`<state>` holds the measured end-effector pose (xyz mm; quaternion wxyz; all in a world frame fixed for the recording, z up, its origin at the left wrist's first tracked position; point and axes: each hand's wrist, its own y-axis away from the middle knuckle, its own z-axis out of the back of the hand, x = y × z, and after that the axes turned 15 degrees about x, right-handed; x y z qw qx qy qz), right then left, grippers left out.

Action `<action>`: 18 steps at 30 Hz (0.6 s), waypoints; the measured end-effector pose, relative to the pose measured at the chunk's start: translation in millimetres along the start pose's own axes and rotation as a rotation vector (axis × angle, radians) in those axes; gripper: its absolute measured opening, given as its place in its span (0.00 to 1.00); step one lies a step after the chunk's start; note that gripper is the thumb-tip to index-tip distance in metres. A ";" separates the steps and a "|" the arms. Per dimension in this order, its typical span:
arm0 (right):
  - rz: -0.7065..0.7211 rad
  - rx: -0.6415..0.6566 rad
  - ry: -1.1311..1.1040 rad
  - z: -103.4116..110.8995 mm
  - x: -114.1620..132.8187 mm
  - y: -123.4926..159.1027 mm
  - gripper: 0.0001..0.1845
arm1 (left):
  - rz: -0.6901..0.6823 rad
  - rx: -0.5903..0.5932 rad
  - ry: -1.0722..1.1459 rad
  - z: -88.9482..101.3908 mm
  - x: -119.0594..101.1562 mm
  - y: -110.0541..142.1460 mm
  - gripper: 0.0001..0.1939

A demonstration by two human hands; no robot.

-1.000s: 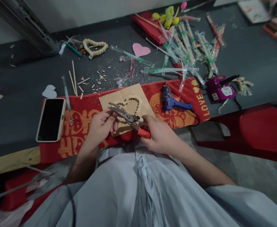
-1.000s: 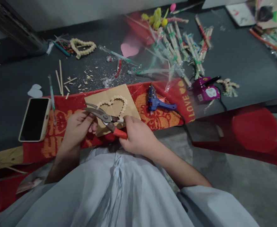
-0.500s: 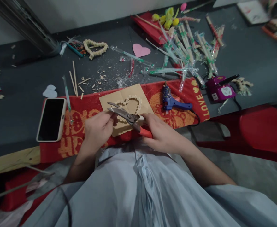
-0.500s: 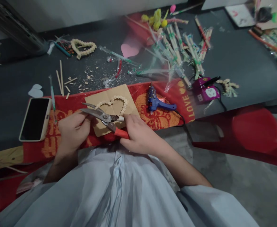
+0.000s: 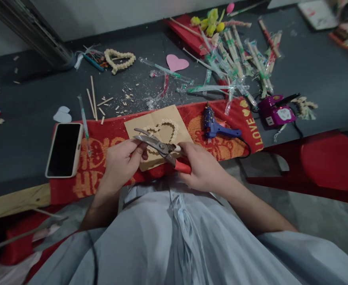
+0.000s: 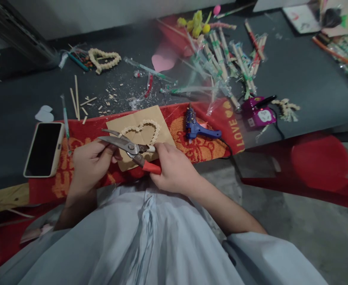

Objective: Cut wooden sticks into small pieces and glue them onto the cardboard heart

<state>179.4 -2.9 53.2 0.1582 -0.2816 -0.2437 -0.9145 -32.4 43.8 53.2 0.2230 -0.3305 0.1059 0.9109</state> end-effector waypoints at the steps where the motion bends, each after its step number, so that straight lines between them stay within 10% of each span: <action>1: -0.020 0.002 0.014 -1.1 0.8 -0.2 0.27 | -0.014 0.002 -0.021 -0.7 1.0 -0.6 0.15; 18: -0.011 0.120 -0.081 3.9 -2.5 -1.3 0.19 | -0.114 -0.054 0.175 -10.3 8.2 -10.0 0.18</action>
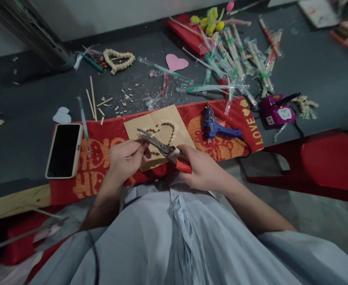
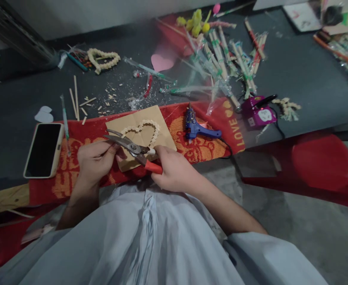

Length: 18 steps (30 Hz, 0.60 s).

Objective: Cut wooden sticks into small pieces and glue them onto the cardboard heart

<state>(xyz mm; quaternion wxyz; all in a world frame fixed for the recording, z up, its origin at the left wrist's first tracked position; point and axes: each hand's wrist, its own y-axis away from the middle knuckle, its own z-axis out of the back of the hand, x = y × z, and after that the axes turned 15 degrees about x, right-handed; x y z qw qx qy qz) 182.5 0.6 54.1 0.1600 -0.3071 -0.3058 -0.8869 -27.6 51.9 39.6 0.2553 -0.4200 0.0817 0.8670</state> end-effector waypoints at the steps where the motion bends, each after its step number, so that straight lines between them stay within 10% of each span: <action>1: 0.004 0.004 -0.002 0.4 -0.2 0.2 0.19 | -0.004 0.000 0.035 -0.4 0.6 -0.4 0.17; 18: 0.188 -0.104 0.074 2.6 -13.6 1.8 0.33 | 0.197 0.161 0.736 -1.7 6.3 5.0 0.20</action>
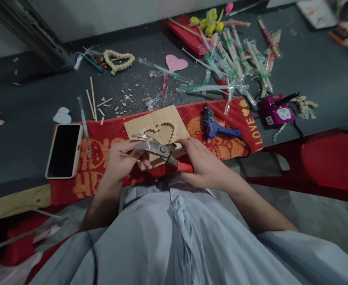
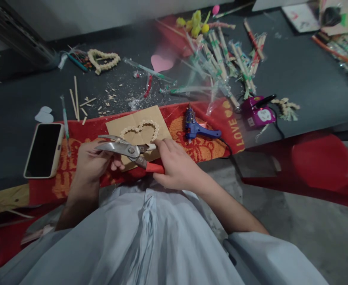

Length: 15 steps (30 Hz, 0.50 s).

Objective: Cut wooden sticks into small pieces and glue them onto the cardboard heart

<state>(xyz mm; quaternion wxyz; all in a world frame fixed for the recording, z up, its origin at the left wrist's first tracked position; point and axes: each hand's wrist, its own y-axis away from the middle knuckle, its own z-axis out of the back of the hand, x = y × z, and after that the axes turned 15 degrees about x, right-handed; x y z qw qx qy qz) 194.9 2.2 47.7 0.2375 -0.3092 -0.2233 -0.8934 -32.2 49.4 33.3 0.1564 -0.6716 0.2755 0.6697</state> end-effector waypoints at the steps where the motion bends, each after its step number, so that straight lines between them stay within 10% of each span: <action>1: -0.002 -0.006 0.006 -0.3 1.0 -0.5 0.33 | 0.014 0.002 0.014 -0.1 0.5 -0.1 0.20; 15: -0.214 -0.027 0.081 -9.1 13.3 -3.0 0.23 | -0.013 -0.158 -0.430 -12.9 -4.1 -3.6 0.15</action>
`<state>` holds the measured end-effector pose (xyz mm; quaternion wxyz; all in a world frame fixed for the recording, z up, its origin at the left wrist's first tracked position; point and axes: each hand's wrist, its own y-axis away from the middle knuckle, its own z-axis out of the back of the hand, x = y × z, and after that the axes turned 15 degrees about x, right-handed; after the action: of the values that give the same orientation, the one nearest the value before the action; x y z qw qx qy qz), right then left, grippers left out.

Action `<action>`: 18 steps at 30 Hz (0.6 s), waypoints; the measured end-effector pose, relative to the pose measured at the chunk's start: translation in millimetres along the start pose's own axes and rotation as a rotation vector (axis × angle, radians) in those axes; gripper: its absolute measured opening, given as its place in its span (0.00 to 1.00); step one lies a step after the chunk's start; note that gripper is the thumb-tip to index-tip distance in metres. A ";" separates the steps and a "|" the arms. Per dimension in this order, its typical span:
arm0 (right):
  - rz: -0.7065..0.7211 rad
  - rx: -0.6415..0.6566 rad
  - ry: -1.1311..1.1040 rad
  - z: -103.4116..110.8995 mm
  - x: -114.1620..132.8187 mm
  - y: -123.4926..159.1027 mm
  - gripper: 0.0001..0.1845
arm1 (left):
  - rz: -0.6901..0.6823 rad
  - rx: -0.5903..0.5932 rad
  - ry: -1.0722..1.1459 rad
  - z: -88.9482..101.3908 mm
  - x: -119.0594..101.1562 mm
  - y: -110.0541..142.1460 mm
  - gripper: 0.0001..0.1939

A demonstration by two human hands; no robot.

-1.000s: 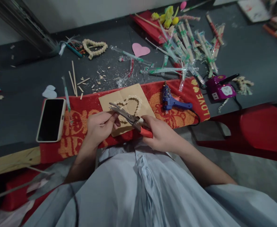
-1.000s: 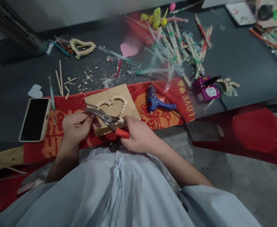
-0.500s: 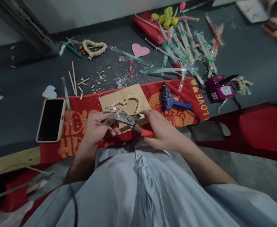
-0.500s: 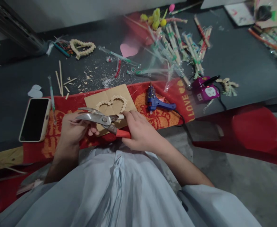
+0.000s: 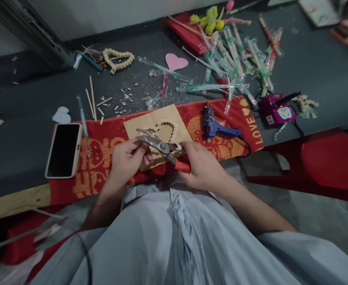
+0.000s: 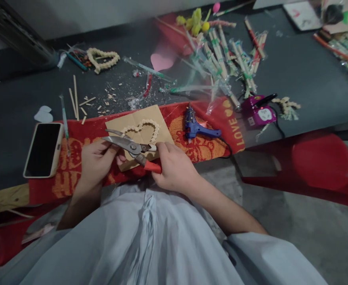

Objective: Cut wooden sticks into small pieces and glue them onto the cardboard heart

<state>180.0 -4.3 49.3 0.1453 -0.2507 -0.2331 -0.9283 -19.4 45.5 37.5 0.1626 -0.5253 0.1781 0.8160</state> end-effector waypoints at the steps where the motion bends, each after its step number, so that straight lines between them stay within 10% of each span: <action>1: -0.006 0.004 -0.004 0.4 0.2 0.4 0.23 | -0.012 -0.005 -0.030 -0.4 0.1 -0.3 0.15; 10: 0.086 0.021 -0.148 1.6 -7.2 0.1 0.29 | -0.248 -0.287 -0.776 -2.5 6.7 5.2 0.11; 18: 0.197 0.080 -0.148 6.9 -13.1 3.2 0.29 | -0.280 -0.281 -0.790 -3.1 -0.1 8.0 0.14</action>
<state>194.8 -1.5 48.8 0.2283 -0.3340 -0.2544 -0.8784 -20.6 36.9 37.4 0.2544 -0.2092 -0.0833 0.9405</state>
